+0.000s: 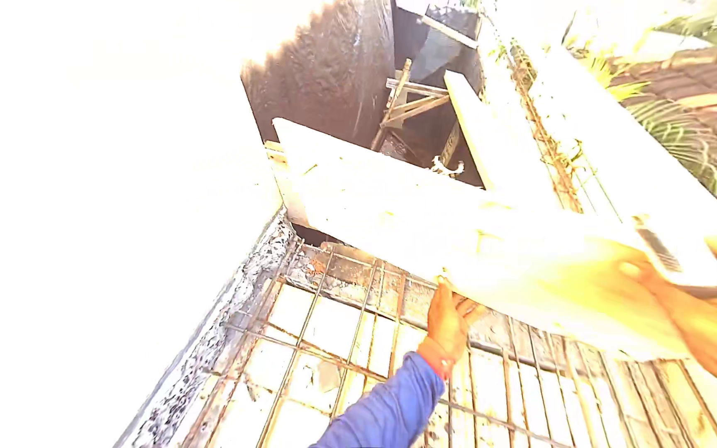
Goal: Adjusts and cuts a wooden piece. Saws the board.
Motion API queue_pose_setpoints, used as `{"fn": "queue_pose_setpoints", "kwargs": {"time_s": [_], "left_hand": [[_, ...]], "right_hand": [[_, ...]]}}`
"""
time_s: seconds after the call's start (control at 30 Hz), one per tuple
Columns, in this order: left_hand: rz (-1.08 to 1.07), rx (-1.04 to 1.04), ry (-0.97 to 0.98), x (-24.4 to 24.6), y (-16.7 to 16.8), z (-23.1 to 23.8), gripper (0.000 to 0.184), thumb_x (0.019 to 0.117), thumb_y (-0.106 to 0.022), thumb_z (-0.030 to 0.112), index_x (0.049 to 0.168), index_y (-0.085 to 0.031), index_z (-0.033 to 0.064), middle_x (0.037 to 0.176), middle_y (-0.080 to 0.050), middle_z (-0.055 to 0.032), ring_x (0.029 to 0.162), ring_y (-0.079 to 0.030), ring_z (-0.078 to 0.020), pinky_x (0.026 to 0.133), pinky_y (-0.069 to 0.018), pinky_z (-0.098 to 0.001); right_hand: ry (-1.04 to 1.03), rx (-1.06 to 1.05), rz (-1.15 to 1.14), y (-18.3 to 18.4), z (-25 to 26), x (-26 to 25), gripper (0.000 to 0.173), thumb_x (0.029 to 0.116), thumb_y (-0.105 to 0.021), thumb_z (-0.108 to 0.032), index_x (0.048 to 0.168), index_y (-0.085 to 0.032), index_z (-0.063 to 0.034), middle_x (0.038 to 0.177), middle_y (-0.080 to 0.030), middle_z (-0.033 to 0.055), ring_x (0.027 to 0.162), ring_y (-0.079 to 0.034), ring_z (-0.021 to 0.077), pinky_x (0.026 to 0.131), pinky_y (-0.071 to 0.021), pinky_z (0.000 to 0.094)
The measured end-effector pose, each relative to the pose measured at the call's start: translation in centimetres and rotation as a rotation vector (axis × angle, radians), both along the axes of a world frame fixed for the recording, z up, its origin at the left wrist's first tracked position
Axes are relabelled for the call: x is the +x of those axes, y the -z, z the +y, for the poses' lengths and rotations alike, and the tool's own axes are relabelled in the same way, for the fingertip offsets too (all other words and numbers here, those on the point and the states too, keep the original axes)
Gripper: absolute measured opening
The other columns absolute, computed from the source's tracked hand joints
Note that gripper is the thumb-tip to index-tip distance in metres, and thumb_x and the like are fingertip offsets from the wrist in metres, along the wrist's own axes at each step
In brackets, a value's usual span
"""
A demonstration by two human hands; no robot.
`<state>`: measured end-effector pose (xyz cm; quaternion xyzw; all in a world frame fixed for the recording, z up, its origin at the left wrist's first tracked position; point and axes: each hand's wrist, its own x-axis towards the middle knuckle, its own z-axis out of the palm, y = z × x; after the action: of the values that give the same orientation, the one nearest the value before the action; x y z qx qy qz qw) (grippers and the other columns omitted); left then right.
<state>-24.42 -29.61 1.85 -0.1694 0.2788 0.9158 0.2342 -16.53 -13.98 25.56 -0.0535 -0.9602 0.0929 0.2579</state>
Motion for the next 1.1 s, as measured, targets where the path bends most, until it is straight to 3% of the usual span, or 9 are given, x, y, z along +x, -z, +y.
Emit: {"fn": "queue_pose_setpoints", "kwargs": {"time_s": [0.07, 0.17, 0.33, 0.53, 0.7, 0.83, 0.9, 1.0, 1.1], "left_hand": [[-0.047, 0.009, -0.027, -2.6, 0.7, -1.4, 0.063, 0.1114, -0.03, 0.05, 0.157, -0.031, 0.0063, 0.149, -0.05, -0.0237, 0.125, -0.062, -0.0367, 0.1, -0.0555, -0.053], [-0.073, 0.015, -0.044, -5.1, 2.0, -2.7, 0.065, 0.1104, -0.03, 0.053, 0.157, -0.031, 0.0068, 0.148, -0.05, -0.024, 0.123, -0.062, -0.0371, 0.099, -0.0554, -0.0524], [-0.052, 0.029, -0.102, -7.6, 3.7, -3.4, 0.069, 0.1076, -0.034, 0.058, 0.157, -0.032, 0.009, 0.146, -0.052, -0.0235, 0.121, -0.063, -0.0373, 0.097, -0.0561, -0.0522], [0.109, -0.087, 0.016, -8.0, 3.1, -5.5, 0.078, 0.101, -0.03, 0.073, 0.16, -0.03, 0.0219, 0.159, -0.044, -0.0082, 0.137, -0.053, -0.0286, 0.11, -0.0475, -0.0494], [0.125, -0.081, -0.01, -8.5, 2.6, -6.6, 0.077, 0.1019, -0.032, 0.071, 0.162, -0.027, 0.0226, 0.162, -0.039, -0.0078, 0.142, -0.048, -0.029, 0.113, -0.045, -0.0485], [0.094, -0.015, -0.026, -9.5, 4.0, -6.5, 0.078, 0.1015, -0.034, 0.071, 0.161, -0.03, 0.0214, 0.162, -0.04, -0.0075, 0.142, -0.049, -0.0274, 0.114, -0.0445, -0.0483], [0.073, 0.023, -0.057, -9.9, 4.5, -6.1, 0.076, 0.1016, -0.036, 0.07, 0.16, -0.032, 0.021, 0.159, -0.045, -0.0081, 0.138, -0.052, -0.0277, 0.112, -0.0464, -0.0483], [0.02, 0.116, -0.152, -11.2, 5.6, -4.8, 0.069, 0.1044, -0.042, 0.062, 0.156, -0.037, 0.016, 0.152, -0.051, -0.0127, 0.129, -0.059, -0.032, 0.106, -0.0517, -0.0514], [-0.043, 0.152, -0.211, -11.9, 5.7, -4.7, 0.064, 0.1065, -0.042, 0.056, 0.152, -0.04, 0.0113, 0.148, -0.053, -0.0168, 0.125, -0.062, -0.0354, 0.102, -0.0533, -0.0541]], "right_hand": [[-0.008, 0.042, 0.01, 1.5, -0.8, -3.3, 0.052, 0.0934, -0.073, -0.031, 0.126, -0.057, 0.0055, 0.103, -0.064, 0.0309, 0.086, -0.065, 0.0501, 0.072, -0.0511, 0.0698], [-0.013, 0.085, -0.016, 2.9, -2.0, -6.6, 0.05, 0.095, -0.072, -0.032, 0.126, -0.057, 0.0035, 0.096, -0.065, 0.0285, 0.081, -0.066, 0.0507, 0.065, -0.0515, 0.0694], [-0.028, 0.09, -0.067, 3.5, -3.5, -10.6, 0.047, 0.093, -0.077, -0.03, 0.121, -0.058, 0.003, 0.097, -0.066, 0.0282, 0.083, -0.067, 0.0507, 0.068, -0.0525, 0.0692], [-0.043, 0.075, -0.118, 2.6, -4.4, -13.6, 0.049, 0.0963, -0.073, -0.034, 0.125, -0.055, 0.0015, 0.105, -0.065, 0.0298, 0.089, -0.068, 0.0515, 0.073, -0.0531, 0.0689], [-0.083, 0.062, -0.075, 3.1, -5.1, -15.0, 0.049, 0.0958, -0.074, -0.033, 0.126, -0.054, -0.0008, 0.103, -0.065, 0.026, 0.092, -0.067, 0.0478, 0.077, -0.0535, 0.0663], [-0.069, 0.05, -0.11, 3.2, -5.5, -15.7, 0.052, 0.0951, -0.074, -0.038, 0.126, -0.052, -0.0032, 0.094, -0.066, 0.0242, 0.085, -0.068, 0.0469, 0.071, -0.0537, 0.067], [-0.066, 0.04, -0.135, 2.9, -5.9, -15.5, 0.049, 0.0952, -0.074, -0.036, 0.124, -0.053, -0.0021, 0.095, -0.066, 0.0236, 0.087, -0.068, 0.0451, 0.075, -0.0536, 0.0656], [-0.053, 0.061, -0.124, 3.5, -5.0, -15.1, 0.047, 0.0972, -0.072, -0.037, 0.126, -0.052, -0.0064, 0.094, -0.066, 0.0198, 0.082, -0.069, 0.0413, 0.069, -0.0558, 0.0621], [-0.057, 0.042, -0.1, 3.4, -5.3, -15.5, 0.048, 0.094, -0.077, -0.033, 0.126, -0.055, -0.004, 0.09, -0.067, 0.0227, 0.079, -0.068, 0.0451, 0.067, -0.0537, 0.0654]]}}
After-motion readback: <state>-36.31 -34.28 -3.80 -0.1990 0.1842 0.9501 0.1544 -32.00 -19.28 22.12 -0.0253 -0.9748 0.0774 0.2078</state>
